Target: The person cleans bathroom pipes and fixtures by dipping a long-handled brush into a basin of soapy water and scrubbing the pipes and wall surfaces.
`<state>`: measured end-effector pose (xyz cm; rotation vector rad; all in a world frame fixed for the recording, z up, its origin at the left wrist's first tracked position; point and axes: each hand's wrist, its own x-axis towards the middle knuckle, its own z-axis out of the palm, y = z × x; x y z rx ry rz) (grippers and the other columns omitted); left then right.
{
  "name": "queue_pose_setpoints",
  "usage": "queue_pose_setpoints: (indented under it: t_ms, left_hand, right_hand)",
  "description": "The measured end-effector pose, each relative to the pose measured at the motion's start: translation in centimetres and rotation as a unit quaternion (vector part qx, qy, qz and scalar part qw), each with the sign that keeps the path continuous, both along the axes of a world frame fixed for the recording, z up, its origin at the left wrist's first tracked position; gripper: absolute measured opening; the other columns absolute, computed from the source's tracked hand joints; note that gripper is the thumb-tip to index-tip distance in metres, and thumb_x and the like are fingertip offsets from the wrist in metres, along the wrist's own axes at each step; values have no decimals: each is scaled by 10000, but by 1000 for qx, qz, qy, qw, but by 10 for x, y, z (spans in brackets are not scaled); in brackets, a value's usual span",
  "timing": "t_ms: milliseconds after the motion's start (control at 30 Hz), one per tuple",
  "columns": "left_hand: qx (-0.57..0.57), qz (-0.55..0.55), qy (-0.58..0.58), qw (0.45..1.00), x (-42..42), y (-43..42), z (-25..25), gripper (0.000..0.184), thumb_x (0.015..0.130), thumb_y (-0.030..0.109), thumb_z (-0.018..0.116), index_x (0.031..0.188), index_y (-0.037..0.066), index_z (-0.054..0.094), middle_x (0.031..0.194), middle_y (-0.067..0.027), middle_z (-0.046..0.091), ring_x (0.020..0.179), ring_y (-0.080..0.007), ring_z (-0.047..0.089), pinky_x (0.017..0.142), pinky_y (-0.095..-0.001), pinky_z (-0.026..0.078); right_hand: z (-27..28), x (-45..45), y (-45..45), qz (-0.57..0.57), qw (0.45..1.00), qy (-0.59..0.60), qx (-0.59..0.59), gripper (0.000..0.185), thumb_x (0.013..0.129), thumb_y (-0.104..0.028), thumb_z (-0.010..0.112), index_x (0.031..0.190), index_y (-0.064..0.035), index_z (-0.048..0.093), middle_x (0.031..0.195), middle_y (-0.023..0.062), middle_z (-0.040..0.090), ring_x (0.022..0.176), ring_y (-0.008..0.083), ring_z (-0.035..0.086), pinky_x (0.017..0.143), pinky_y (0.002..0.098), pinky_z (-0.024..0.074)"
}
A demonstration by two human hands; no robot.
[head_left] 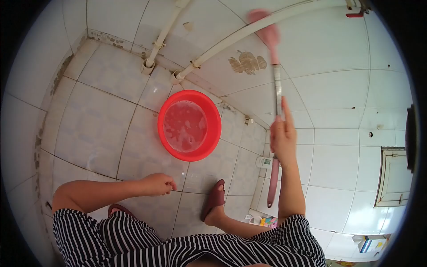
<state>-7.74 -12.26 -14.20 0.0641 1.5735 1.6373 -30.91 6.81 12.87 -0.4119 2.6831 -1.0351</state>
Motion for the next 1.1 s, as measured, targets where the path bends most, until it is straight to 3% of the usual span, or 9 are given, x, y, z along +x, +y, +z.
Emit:
queue_pose_setpoints:
  t_ms: [167,267,500,567,700,800,933,1033,1100]
  left_hand:
    - [-17,-16,-22,999,12,-4,-18,269,961,176,551,1143,33,688,941,-88,726,833,-173,691,769,-322,553]
    - [11,-4,-24,1000,13,-9,-14,266,961,176,550,1140,39,691,953,-94,726,836,-174,692,774,-327,554]
    - [-52,14,-10,999,14,-18,-21,268,957,175,548,1136,37,693,985,-99,726,854,-174,691,786,-335,555]
    - [-28,30,-19,999,14,-17,-23,267,953,178,549,1134,49,698,976,-94,731,843,-177,692,781,-336,554]
    - [-3,5,15,1000,8,-12,-16,272,955,185,544,1135,51,698,978,-98,736,838,-186,695,781,-339,553]
    - [-52,-4,30,998,10,-10,-18,278,951,188,539,1141,62,698,983,-97,740,839,-195,696,788,-344,552]
    - [-57,9,15,998,15,-10,-26,279,942,189,540,1140,76,699,992,-90,741,844,-196,695,794,-350,548]
    - [-55,9,12,998,13,-14,-16,283,930,195,532,1120,84,709,980,-86,744,874,-218,695,810,-363,540]
    - [-67,-7,17,998,10,-14,-11,288,919,201,524,1099,88,720,975,-87,748,903,-241,698,824,-377,535]
  right_hand:
    - [-50,-12,2,37,996,79,14,537,1075,-147,418,1600,-201,319,652,-80,391,498,24,343,419,209,320]
    - [-103,-19,16,52,991,-33,115,533,1064,-156,497,1574,-266,387,735,-46,450,635,46,388,590,201,383]
    - [-63,-15,-9,4,998,60,7,546,1057,-125,499,1584,-186,369,748,-46,457,641,34,397,596,198,393]
    - [-93,-24,3,19,999,44,0,529,1057,-135,504,1571,-200,397,736,-47,465,637,33,416,595,199,396]
    - [-110,-38,8,106,985,11,136,491,1057,-156,504,1542,-219,453,740,-25,517,664,63,468,636,232,446]
    - [-79,-18,-8,-40,997,-22,66,496,1057,-181,513,1546,-214,438,847,41,624,739,107,518,742,267,481]
    - [-121,-29,4,83,988,6,131,513,1053,-163,510,1556,-219,426,741,-13,509,672,74,445,653,228,425]
    - [-96,-26,-4,-14,996,-39,77,519,1052,-166,514,1558,-216,416,788,14,567,729,101,483,734,254,457]
    - [-104,-25,4,15,997,-12,68,521,1052,-164,512,1561,-214,413,766,3,549,700,91,468,696,246,450]
